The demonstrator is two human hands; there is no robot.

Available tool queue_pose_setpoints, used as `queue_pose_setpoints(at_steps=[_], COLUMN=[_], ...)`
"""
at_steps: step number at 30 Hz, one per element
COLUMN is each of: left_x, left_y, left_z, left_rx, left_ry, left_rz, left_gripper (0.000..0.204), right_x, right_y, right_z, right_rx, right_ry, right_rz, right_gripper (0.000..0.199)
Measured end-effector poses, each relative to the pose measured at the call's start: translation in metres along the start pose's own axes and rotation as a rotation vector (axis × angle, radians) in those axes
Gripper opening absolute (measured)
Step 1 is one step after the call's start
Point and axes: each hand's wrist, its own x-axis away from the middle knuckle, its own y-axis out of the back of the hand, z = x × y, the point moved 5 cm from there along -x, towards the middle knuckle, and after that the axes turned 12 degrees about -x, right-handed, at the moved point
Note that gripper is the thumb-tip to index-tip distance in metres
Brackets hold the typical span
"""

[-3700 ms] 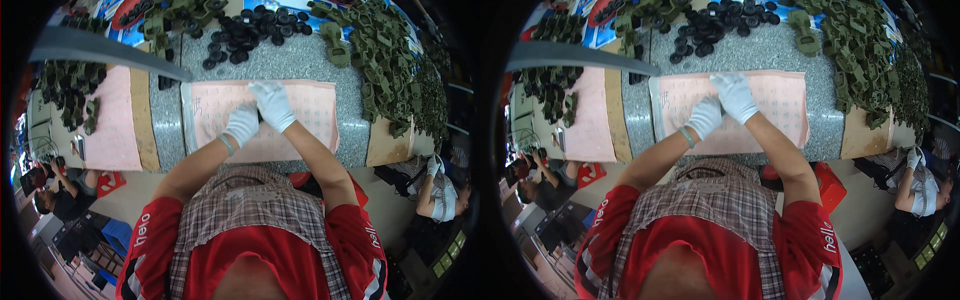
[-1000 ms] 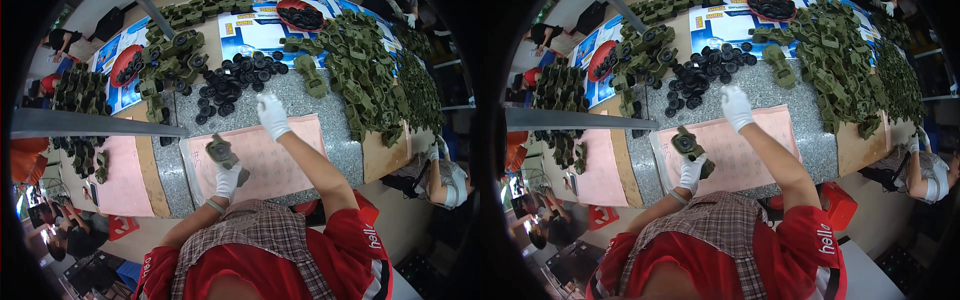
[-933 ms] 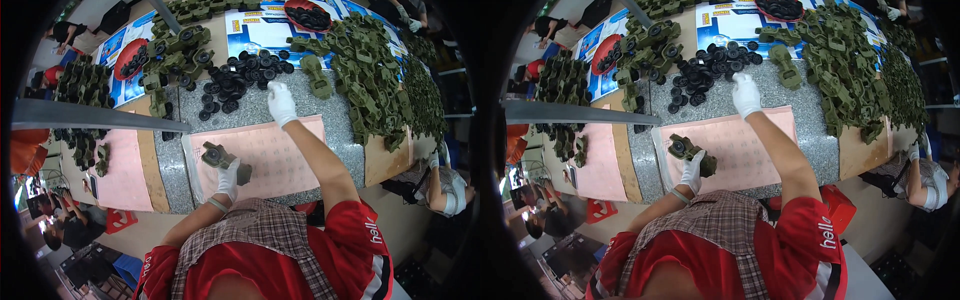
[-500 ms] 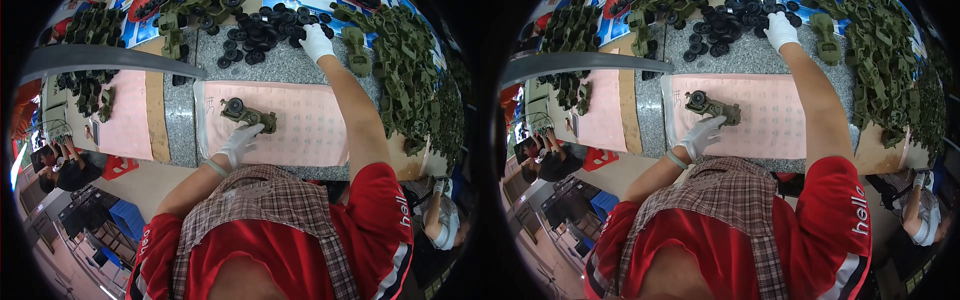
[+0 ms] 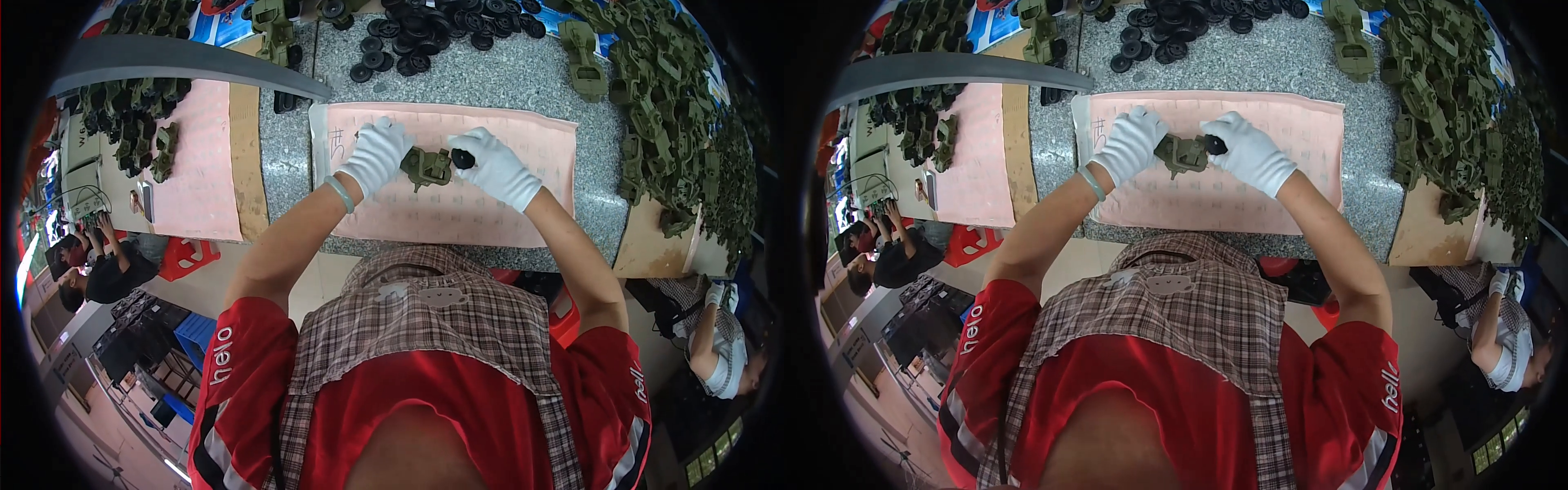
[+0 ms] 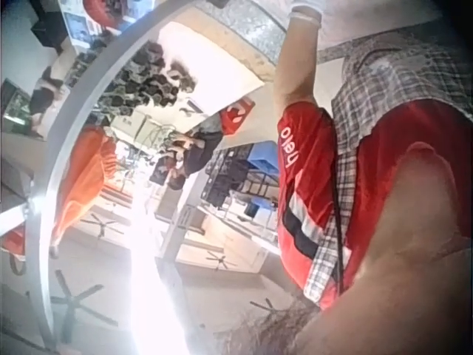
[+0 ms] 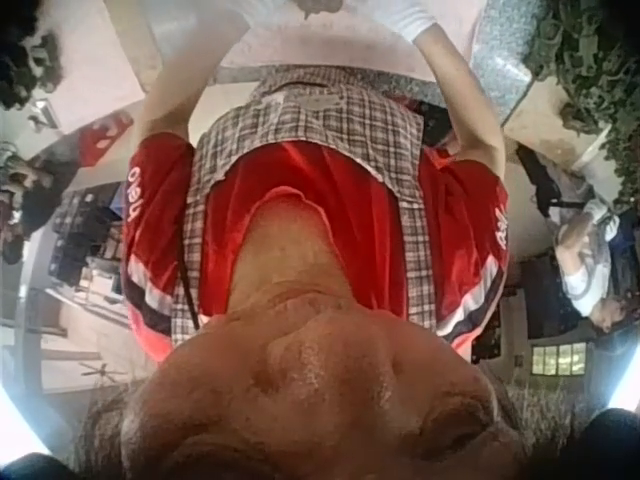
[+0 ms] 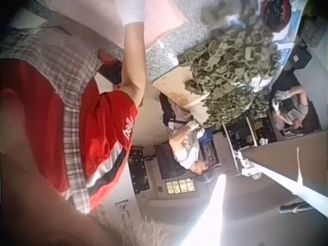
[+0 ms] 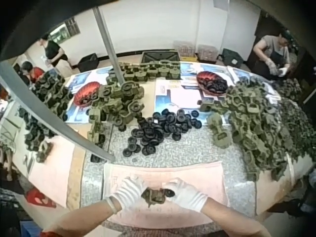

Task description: The person assembles toy vehicles by picking up vehicle bodies and wheels, attaching the wheels onto each body, and placing the assembled vehicles aside.

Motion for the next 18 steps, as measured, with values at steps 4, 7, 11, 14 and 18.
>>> queue_pose_setpoints(at_steps=[4,7,11,14,18], left_x=[0.001,0.001,0.004,0.007,0.014], left_y=[-0.011,-0.011,-0.012,-0.015,-0.015], left_z=[-0.006,-0.008,-0.008,-0.01,-0.018], left_rx=[-0.071,-0.022,0.003,0.024,0.024], left_ry=[0.038,0.08,0.107,0.132,0.213], left_rz=[-0.183,-0.243,-0.299,-0.304,-0.308], left_gripper=[0.016,0.02,0.018,0.018,0.016], right_x=[-0.005,-0.017,-0.033,-0.035,-0.033], right_y=[-0.017,-0.019,-0.023,-0.023,-0.028], right_z=[0.015,0.019,0.027,0.032,0.037], right_rx=[0.069,0.199,0.37,0.417,0.443], right_ry=[0.003,0.05,-0.027,-0.103,-0.172], right_rz=[0.102,0.128,0.28,0.327,0.251], right_gripper=[0.056,0.055,0.06,0.057,0.047])
